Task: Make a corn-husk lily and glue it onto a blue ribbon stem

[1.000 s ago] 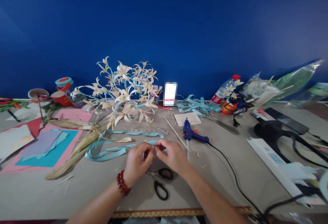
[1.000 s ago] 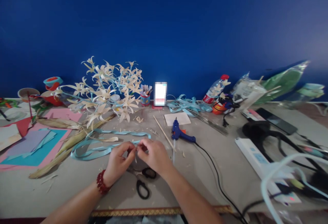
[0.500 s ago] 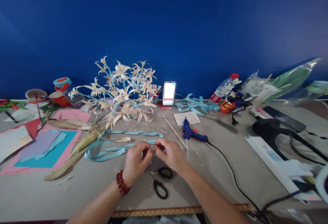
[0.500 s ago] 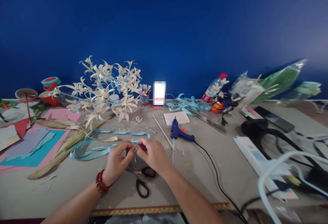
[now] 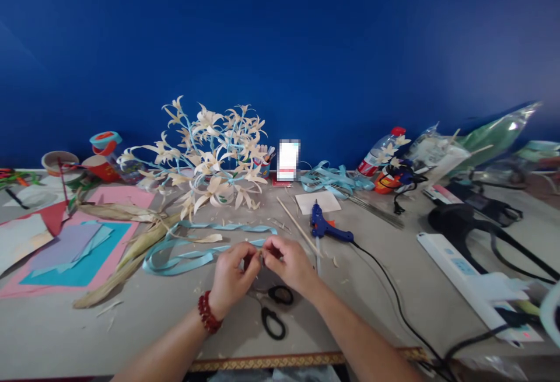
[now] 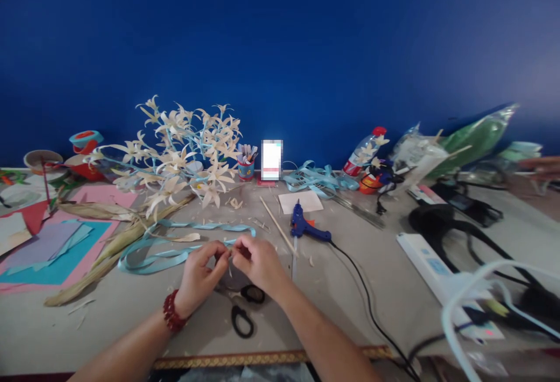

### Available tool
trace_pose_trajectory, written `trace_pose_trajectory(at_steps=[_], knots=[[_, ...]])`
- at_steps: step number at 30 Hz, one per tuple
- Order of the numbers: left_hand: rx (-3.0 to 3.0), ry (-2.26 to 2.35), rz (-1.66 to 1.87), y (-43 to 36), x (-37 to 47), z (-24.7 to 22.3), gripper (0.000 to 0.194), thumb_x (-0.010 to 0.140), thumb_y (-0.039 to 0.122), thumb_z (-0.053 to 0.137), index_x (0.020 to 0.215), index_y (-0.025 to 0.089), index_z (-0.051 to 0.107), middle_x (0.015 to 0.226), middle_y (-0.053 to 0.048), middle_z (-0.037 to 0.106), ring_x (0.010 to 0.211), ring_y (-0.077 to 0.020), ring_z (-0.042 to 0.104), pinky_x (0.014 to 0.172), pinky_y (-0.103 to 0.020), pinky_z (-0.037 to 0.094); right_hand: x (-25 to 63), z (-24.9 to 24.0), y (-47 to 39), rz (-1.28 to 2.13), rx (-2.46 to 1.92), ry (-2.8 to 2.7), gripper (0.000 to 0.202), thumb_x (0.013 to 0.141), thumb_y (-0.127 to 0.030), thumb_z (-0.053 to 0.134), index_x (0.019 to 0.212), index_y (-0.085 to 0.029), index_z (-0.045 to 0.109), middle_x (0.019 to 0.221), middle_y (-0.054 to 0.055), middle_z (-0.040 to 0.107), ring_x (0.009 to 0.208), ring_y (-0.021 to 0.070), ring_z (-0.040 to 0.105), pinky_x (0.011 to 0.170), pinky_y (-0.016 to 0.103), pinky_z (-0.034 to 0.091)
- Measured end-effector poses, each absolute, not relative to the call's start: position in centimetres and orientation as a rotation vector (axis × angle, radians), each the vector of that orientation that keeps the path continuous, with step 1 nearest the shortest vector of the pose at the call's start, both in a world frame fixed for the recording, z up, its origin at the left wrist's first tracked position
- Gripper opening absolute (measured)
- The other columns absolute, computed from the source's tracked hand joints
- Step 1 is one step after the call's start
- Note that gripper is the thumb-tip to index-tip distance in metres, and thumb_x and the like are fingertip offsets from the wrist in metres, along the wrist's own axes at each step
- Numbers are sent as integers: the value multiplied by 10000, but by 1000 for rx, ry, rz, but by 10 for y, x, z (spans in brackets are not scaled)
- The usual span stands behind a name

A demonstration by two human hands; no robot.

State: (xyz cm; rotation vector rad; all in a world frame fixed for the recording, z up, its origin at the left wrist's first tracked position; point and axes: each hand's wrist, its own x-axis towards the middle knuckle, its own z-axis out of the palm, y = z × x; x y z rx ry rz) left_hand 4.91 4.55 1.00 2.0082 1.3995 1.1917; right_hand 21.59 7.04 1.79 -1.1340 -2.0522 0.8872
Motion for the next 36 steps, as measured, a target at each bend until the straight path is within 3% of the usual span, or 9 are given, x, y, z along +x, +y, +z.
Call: trace_pose_trajectory(at_steps=[6, 11, 20, 27, 33, 36], knots=[[2000, 1448, 1276, 48, 46, 8, 178, 834, 137, 517, 668, 202, 520, 587, 29, 555, 556, -128, 518, 568, -230, 404, 235, 19, 81, 739, -1266, -1978, 97, 873, -233, 538, 801, -206, 597, 659, -11, 636, 603, 143, 591, 562, 220, 417], [2000, 1436, 1260, 47, 47, 8, 174, 841, 152, 521, 674, 201, 529, 604, 25, 574, 575, -131, 541, 582, -229, 416, 223, 21, 74, 966, -1137, -1921, 68, 848, -217, 570, 905, -204, 604, 759, -5, 677, 651, 132, 624, 586, 202, 462], [2010, 1482, 1278, 47, 46, 8, 179, 827, 148, 512, 659, 207, 526, 579, 31, 561, 549, -130, 527, 561, -229, 410, 232, 17, 80, 780, -1263, -1943, 75, 856, -202, 551, 791, -210, 588, 636, -27, 623, 588, 133, 581, 536, 209, 410], [2014, 1460, 1222, 46, 48, 7, 166, 829, 159, 518, 672, 204, 539, 604, 22, 585, 571, -136, 554, 566, -229, 417, 217, 23, 70, 957, -1147, -1971, 44, 829, -191, 570, 853, -211, 600, 726, -17, 662, 626, 129, 608, 587, 207, 457], [2029, 1488, 1259, 46, 47, 7, 175, 815, 143, 518, 652, 206, 524, 581, 32, 557, 547, -128, 522, 560, -230, 409, 229, 19, 78, 791, -1246, -1929, 83, 833, -183, 550, 762, -212, 583, 640, -29, 620, 593, 133, 581, 548, 209, 420], [2021, 1495, 1247, 47, 47, 7, 175, 814, 137, 506, 655, 206, 530, 586, 27, 565, 554, -131, 529, 556, -232, 410, 234, 24, 78, 822, -1233, -1879, 90, 867, -199, 510, 843, -213, 596, 699, -8, 662, 629, 142, 626, 542, 206, 447]])
